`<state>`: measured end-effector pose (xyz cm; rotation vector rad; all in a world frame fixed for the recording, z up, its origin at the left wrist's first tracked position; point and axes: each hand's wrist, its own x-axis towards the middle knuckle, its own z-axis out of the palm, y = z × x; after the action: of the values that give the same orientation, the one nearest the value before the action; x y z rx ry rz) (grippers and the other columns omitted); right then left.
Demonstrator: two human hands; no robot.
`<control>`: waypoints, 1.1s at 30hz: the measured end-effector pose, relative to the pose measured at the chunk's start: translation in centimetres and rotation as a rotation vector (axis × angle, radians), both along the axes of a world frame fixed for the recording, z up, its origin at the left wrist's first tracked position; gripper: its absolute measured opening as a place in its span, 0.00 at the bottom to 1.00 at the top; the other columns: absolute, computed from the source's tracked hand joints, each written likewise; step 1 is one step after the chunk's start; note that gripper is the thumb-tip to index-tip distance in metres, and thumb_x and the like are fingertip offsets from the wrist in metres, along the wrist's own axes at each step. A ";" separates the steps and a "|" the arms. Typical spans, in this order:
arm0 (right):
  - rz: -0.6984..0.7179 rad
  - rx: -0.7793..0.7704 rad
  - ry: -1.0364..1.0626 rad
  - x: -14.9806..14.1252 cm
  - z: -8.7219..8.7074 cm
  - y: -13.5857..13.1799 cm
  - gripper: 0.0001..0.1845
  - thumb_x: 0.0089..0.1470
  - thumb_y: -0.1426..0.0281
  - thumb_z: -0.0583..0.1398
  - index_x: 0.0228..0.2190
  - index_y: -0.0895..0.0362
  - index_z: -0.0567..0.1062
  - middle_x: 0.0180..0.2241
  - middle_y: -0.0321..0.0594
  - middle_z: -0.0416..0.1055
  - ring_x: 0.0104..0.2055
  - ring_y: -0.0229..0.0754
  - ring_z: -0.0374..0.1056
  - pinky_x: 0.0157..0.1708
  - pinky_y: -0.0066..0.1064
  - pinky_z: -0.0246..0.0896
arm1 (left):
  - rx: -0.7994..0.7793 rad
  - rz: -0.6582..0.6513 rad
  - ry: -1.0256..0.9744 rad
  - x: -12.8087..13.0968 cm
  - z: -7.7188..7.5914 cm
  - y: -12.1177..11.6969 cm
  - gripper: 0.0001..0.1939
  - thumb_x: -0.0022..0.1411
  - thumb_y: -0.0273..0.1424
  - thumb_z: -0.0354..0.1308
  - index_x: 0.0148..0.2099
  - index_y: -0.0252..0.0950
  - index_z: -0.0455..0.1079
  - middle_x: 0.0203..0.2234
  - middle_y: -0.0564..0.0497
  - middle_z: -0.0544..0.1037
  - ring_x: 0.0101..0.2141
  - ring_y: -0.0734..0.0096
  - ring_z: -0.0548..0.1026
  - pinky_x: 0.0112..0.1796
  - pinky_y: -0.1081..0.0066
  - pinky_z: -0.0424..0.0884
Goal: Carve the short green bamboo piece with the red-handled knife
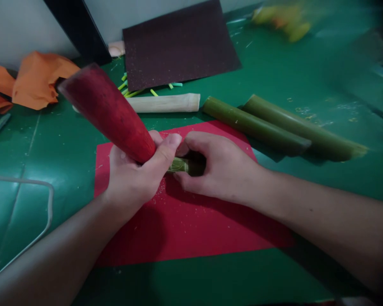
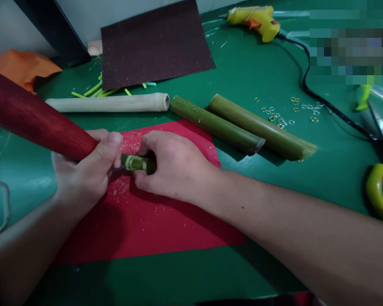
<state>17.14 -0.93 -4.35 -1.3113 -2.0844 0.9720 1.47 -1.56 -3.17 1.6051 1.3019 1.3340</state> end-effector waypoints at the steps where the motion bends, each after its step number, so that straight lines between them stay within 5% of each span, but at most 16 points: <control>1: 0.002 0.000 -0.003 0.0 0.0 0.0 0.08 0.44 0.69 0.62 0.31 0.56 0.74 0.31 0.37 0.72 0.33 0.40 0.65 0.31 0.32 0.57 | 0.002 0.001 0.005 0.0 0.0 0.0 0.20 0.57 0.32 0.64 0.16 0.39 0.64 0.10 0.57 0.59 0.16 0.75 0.67 0.18 0.74 0.66; 10: -0.007 0.009 -0.002 -0.1 0.0 0.1 0.08 0.44 0.69 0.62 0.30 0.57 0.74 0.30 0.37 0.71 0.32 0.40 0.64 0.31 0.32 0.56 | 0.005 0.088 -0.041 0.1 -0.3 -0.4 0.15 0.57 0.28 0.66 0.20 0.39 0.68 0.13 0.59 0.66 0.17 0.78 0.68 0.21 0.75 0.70; 17: -0.017 0.029 -0.012 0.0 0.0 0.1 0.08 0.43 0.69 0.63 0.29 0.56 0.74 0.29 0.37 0.72 0.30 0.39 0.64 0.30 0.32 0.56 | -0.043 0.178 -0.094 -0.1 -0.6 0.0 0.16 0.57 0.39 0.68 0.23 0.39 0.70 0.16 0.57 0.70 0.17 0.78 0.66 0.18 0.74 0.65; 25: -0.007 0.004 -0.002 0.0 -0.1 -0.1 0.09 0.43 0.69 0.63 0.31 0.57 0.74 0.30 0.37 0.72 0.33 0.40 0.65 0.31 0.32 0.57 | -0.003 0.014 -0.086 0.1 -0.3 -0.2 0.24 0.58 0.43 0.67 0.18 0.38 0.65 0.12 0.56 0.62 0.16 0.77 0.63 0.19 0.72 0.66; 33: 0.004 0.003 -0.006 -0.1 0.0 0.0 0.07 0.44 0.69 0.63 0.29 0.56 0.71 0.29 0.36 0.69 0.32 0.40 0.64 0.31 0.32 0.56 | 0.002 -0.031 -0.032 0.0 -0.1 -0.3 0.20 0.59 0.30 0.64 0.17 0.38 0.64 0.11 0.57 0.60 0.16 0.78 0.66 0.21 0.76 0.69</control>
<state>17.06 -0.92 -4.38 -1.3112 -2.0927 0.9671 1.43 -1.86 -3.26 1.5930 1.2523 1.3368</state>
